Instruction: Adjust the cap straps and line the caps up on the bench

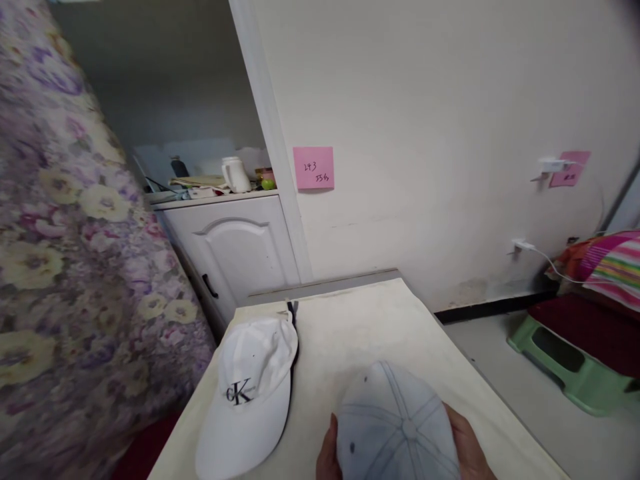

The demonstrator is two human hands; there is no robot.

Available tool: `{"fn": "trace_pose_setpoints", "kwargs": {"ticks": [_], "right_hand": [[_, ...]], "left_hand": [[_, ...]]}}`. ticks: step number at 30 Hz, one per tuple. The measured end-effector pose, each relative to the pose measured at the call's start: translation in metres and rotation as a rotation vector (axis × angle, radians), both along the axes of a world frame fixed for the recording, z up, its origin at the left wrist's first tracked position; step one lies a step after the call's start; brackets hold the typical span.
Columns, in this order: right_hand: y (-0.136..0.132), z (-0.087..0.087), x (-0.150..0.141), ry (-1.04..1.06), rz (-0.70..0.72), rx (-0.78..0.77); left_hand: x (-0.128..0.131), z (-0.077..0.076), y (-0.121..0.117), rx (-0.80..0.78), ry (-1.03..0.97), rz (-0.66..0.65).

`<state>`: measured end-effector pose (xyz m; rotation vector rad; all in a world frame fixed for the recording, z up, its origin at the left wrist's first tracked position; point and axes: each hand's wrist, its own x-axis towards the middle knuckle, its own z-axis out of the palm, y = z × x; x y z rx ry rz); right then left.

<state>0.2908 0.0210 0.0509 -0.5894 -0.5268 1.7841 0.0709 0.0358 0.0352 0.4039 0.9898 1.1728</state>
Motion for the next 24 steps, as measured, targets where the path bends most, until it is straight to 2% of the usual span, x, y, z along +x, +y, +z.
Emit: {"fn": "trace_pose_setpoints", "kwargs": {"ticks": [2,6,12,15,20,22,24], "right_hand": [[0.001,-0.004,0.0,0.017,-0.018,-0.032],[0.001,-0.011,0.002,0.057,-0.045,-0.106],[0.004,-0.017,0.006,0.08,-0.081,-0.086],[0.003,-0.018,0.009,0.084,-0.084,-0.098],[-0.006,-0.022,0.011,0.159,-0.039,-0.196],[-0.01,-0.025,0.012,0.192,-0.009,-0.211],[-0.013,-0.026,0.013,0.211,0.017,-0.209]], "left_hand": [[0.01,-0.002,-0.001,-0.002,0.003,0.033],[0.019,-0.006,0.003,-0.028,-0.019,0.006],[0.017,-0.01,0.015,-0.103,-0.058,-0.182],[0.016,-0.021,0.019,-0.076,-0.085,-0.237],[0.015,-0.042,0.023,-0.024,-0.33,-0.443],[0.017,-0.041,0.023,-0.013,-0.353,-0.48],[0.023,-0.034,0.021,-0.007,-0.343,-0.484]]}}
